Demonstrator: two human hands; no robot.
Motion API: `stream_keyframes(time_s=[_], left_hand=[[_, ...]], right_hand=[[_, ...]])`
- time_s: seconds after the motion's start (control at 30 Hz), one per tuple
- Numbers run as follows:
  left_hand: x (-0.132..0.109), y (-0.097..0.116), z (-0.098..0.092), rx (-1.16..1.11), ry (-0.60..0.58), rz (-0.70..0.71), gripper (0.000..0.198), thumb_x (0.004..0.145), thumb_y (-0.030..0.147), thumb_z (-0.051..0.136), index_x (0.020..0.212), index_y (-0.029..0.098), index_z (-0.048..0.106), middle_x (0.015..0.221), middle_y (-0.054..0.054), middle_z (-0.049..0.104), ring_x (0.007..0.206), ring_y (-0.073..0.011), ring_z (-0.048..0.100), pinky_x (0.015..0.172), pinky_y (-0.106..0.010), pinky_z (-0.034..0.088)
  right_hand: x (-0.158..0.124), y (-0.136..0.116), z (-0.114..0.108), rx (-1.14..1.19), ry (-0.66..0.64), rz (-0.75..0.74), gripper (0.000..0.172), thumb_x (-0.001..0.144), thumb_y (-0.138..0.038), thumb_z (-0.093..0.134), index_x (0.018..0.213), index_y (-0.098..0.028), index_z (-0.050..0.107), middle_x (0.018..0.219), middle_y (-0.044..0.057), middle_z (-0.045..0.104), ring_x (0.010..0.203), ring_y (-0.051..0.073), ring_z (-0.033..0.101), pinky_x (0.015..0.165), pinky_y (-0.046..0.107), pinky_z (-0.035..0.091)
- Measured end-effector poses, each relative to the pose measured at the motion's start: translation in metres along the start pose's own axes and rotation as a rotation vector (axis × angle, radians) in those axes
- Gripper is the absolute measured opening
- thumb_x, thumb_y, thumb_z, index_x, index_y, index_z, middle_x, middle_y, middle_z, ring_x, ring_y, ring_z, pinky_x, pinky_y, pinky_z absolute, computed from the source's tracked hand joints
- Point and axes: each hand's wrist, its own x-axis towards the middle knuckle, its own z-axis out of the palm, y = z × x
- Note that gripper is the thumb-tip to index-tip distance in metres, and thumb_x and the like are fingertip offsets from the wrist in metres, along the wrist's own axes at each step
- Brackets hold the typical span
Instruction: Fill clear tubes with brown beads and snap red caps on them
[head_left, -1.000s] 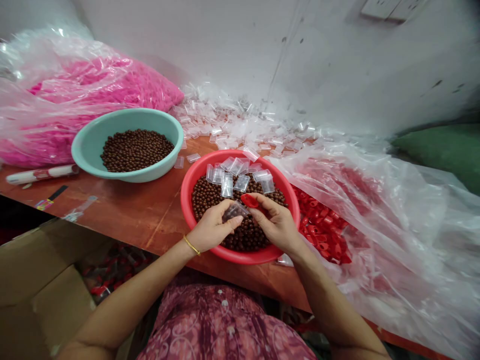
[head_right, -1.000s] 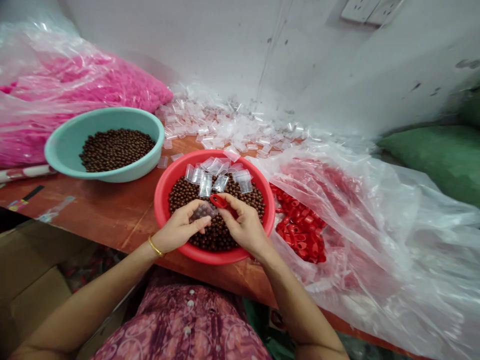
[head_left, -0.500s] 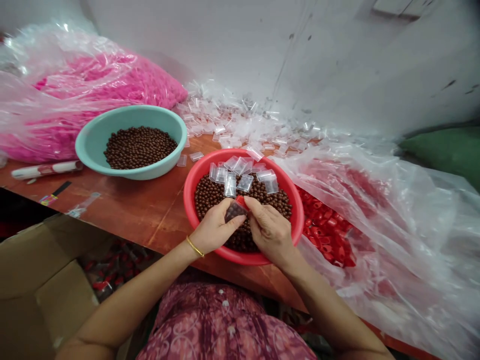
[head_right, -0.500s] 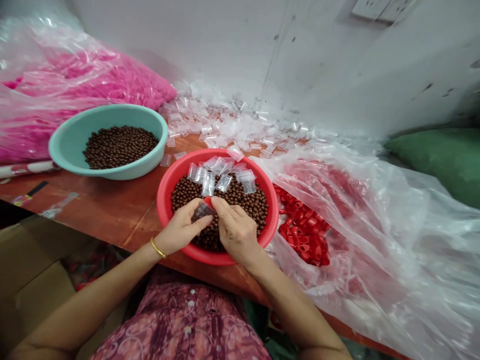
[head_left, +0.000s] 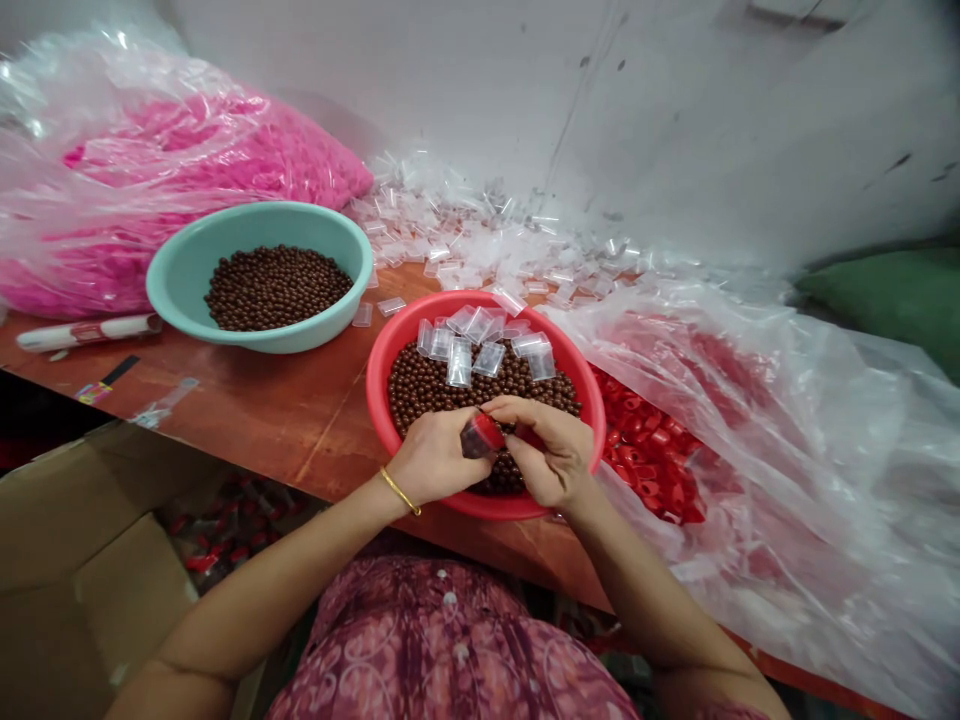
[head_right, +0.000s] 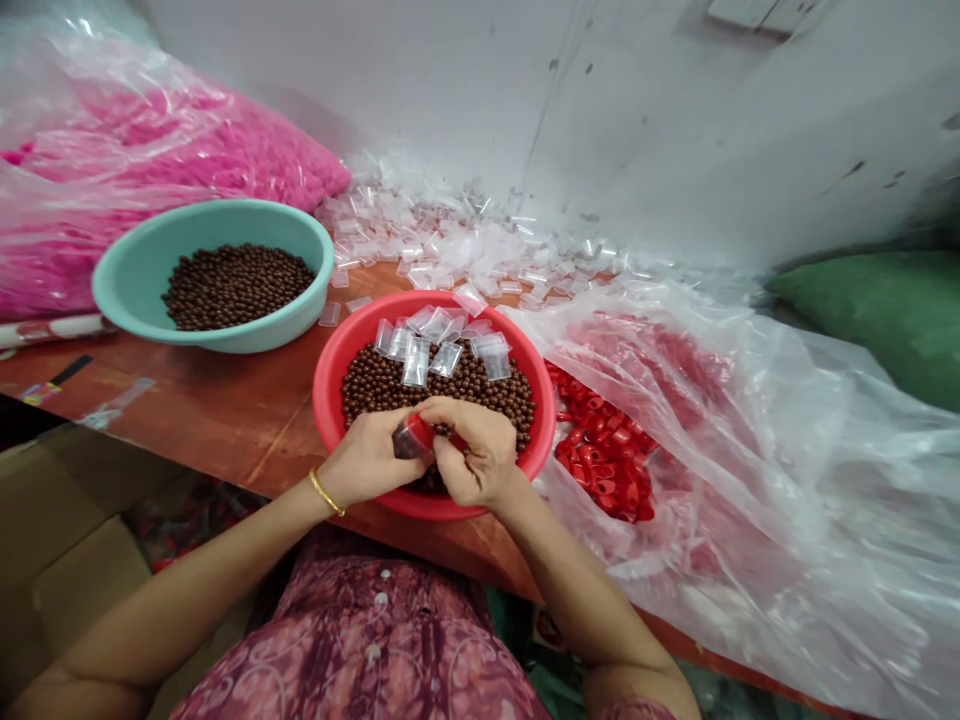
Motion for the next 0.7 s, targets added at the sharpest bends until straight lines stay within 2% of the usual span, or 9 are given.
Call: stream_keyframes(time_s=[0.07, 0.13, 0.2, 0.23, 0.33, 0.4, 0.47, 0.6, 0.7], left_hand=[[-0.001, 0.004, 0.000, 0.106, -0.028, -0.022, 0.008, 0.064, 0.022, 0.057, 0.060, 0.019, 0.051, 0.054, 0.004, 0.051, 0.051, -0.0109, 0.044, 0.051, -0.023, 0.028], [-0.002, 0.007, -0.001, 0.187, -0.035, -0.040, 0.009, 0.062, 0.023, 0.057, 0.057, 0.019, 0.051, 0.053, 0.003, 0.051, 0.049, -0.0115, 0.044, 0.049, -0.024, 0.028], [-0.003, 0.008, 0.000, 0.240, -0.037, -0.042, 0.007, 0.061, 0.025, 0.057, 0.059, 0.019, 0.054, 0.054, 0.001, 0.054, 0.050, -0.0132, 0.046, 0.050, -0.025, 0.030], [-0.003, 0.008, 0.000, 0.259, -0.043, -0.035, 0.006, 0.061, 0.025, 0.057, 0.061, 0.019, 0.056, 0.055, 0.000, 0.056, 0.050, -0.0142, 0.048, 0.050, -0.025, 0.032], [-0.004, 0.003, 0.003, 0.308, -0.085, 0.011, 0.012, 0.063, 0.024, 0.055, 0.070, 0.017, 0.061, 0.063, -0.004, 0.063, 0.056, -0.0187, 0.056, 0.056, -0.028, 0.040], [-0.005, -0.001, 0.005, 0.375, -0.103, 0.030, 0.019, 0.065, 0.024, 0.054, 0.078, 0.016, 0.064, 0.071, -0.008, 0.067, 0.064, -0.0226, 0.061, 0.061, -0.031, 0.045], [-0.004, -0.003, 0.007, 0.448, -0.112, 0.027, 0.022, 0.067, 0.026, 0.053, 0.081, 0.014, 0.066, 0.076, -0.011, 0.069, 0.070, -0.0250, 0.064, 0.066, -0.034, 0.048], [-0.003, 0.001, 0.008, 0.515, -0.046, 0.106, 0.017, 0.066, 0.027, 0.055, 0.073, 0.015, 0.065, 0.072, -0.010, 0.069, 0.071, -0.0238, 0.064, 0.067, -0.033, 0.050], [-0.013, -0.002, 0.002, 0.432, 0.143, 0.293, 0.009, 0.065, 0.027, 0.058, 0.063, 0.019, 0.060, 0.063, -0.004, 0.065, 0.062, -0.0198, 0.061, 0.061, -0.030, 0.048]], right_hand=[[0.007, 0.001, 0.007, 0.126, 0.087, 0.130, 0.028, 0.084, -0.032, 0.041, 0.092, -0.020, 0.065, 0.092, 0.006, 0.069, 0.081, 0.020, 0.065, 0.074, 0.034, 0.053], [0.016, 0.000, 0.016, 0.261, 0.125, 0.299, 0.045, 0.091, -0.042, 0.025, 0.101, -0.019, 0.062, 0.094, 0.008, 0.068, 0.074, 0.017, 0.064, 0.067, 0.032, 0.053], [0.024, -0.002, 0.025, 0.375, 0.033, 0.425, 0.060, 0.093, -0.044, 0.006, 0.117, -0.018, 0.055, 0.104, 0.009, 0.065, 0.079, 0.016, 0.064, 0.070, 0.031, 0.053], [0.027, -0.002, 0.027, 0.415, -0.054, 0.450, 0.064, 0.092, -0.043, 0.000, 0.124, -0.018, 0.050, 0.112, 0.009, 0.063, 0.089, 0.016, 0.063, 0.077, 0.032, 0.052], [0.029, 0.000, 0.029, 0.424, -0.309, 0.403, 0.065, 0.092, -0.046, -0.003, 0.139, -0.018, 0.033, 0.133, 0.008, 0.050, 0.124, 0.016, 0.046, 0.106, 0.038, 0.035], [0.026, 0.003, 0.027, 0.314, -0.385, 0.322, 0.064, 0.093, -0.051, 0.006, 0.143, -0.018, 0.027, 0.143, 0.008, 0.039, 0.136, 0.016, 0.028, 0.113, 0.042, 0.021], [0.024, 0.004, 0.025, 0.184, -0.406, 0.253, 0.064, 0.092, -0.054, 0.012, 0.143, -0.018, 0.026, 0.148, 0.007, 0.031, 0.139, 0.018, 0.020, 0.114, 0.045, 0.014], [0.025, -0.012, 0.024, 0.158, -0.431, 0.182, 0.066, 0.092, -0.056, 0.009, 0.142, -0.019, 0.029, 0.148, 0.005, 0.031, 0.137, 0.015, 0.025, 0.114, 0.039, 0.019], [0.026, -0.026, 0.016, 0.241, -0.315, 0.101, 0.065, 0.093, -0.050, 0.002, 0.137, -0.018, 0.038, 0.141, 0.004, 0.043, 0.130, 0.011, 0.037, 0.109, 0.029, 0.031]])
